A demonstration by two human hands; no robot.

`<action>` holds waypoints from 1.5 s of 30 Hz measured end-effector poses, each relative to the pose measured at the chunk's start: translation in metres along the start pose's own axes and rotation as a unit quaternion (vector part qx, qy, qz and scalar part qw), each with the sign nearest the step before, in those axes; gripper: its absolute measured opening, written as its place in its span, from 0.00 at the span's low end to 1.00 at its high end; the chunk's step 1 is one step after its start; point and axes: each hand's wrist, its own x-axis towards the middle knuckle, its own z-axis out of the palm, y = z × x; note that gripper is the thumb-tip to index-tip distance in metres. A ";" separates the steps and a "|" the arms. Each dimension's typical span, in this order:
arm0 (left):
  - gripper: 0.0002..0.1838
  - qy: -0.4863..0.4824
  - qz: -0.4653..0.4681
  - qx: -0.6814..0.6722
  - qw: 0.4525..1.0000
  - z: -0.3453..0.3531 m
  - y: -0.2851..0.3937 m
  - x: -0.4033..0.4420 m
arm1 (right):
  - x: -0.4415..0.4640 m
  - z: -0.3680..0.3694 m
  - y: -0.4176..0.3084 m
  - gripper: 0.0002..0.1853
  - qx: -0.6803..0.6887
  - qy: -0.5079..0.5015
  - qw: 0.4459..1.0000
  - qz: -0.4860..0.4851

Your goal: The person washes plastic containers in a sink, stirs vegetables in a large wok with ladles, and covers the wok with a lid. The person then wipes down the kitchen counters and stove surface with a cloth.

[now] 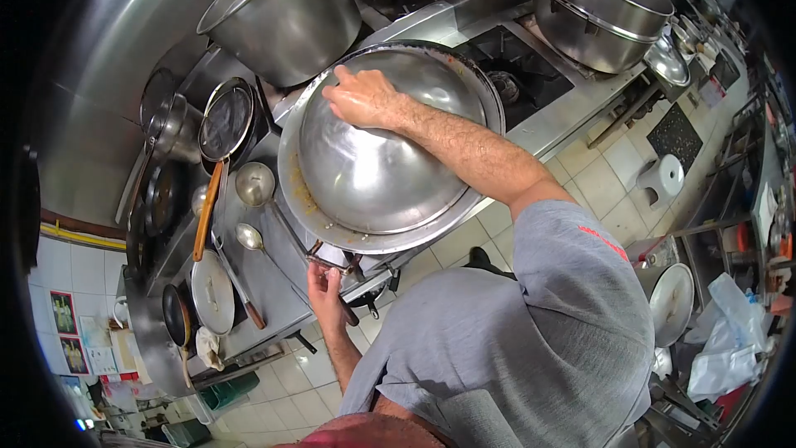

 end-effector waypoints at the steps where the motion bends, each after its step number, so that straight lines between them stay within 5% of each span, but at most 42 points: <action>1: 0.28 0.006 -0.006 -0.009 1.000 0.001 0.000 -0.001 | -0.001 -0.001 0.000 0.10 -0.009 0.015 1.000 -0.016; 18: 0.30 0.042 -0.018 -0.006 0.999 0.006 -0.009 -0.008 | 0.018 0.018 0.034 0.10 0.085 -0.026 0.996 0.021; 29: 0.26 0.016 -0.027 -0.067 0.997 0.003 -0.007 -0.001 | 0.011 0.034 0.018 0.11 0.007 -0.014 0.999 0.039; 45: 0.26 -0.024 -0.015 -0.074 0.997 -0.006 -0.006 0.007 | 0.020 0.026 0.016 0.11 0.024 -0.047 0.998 -0.030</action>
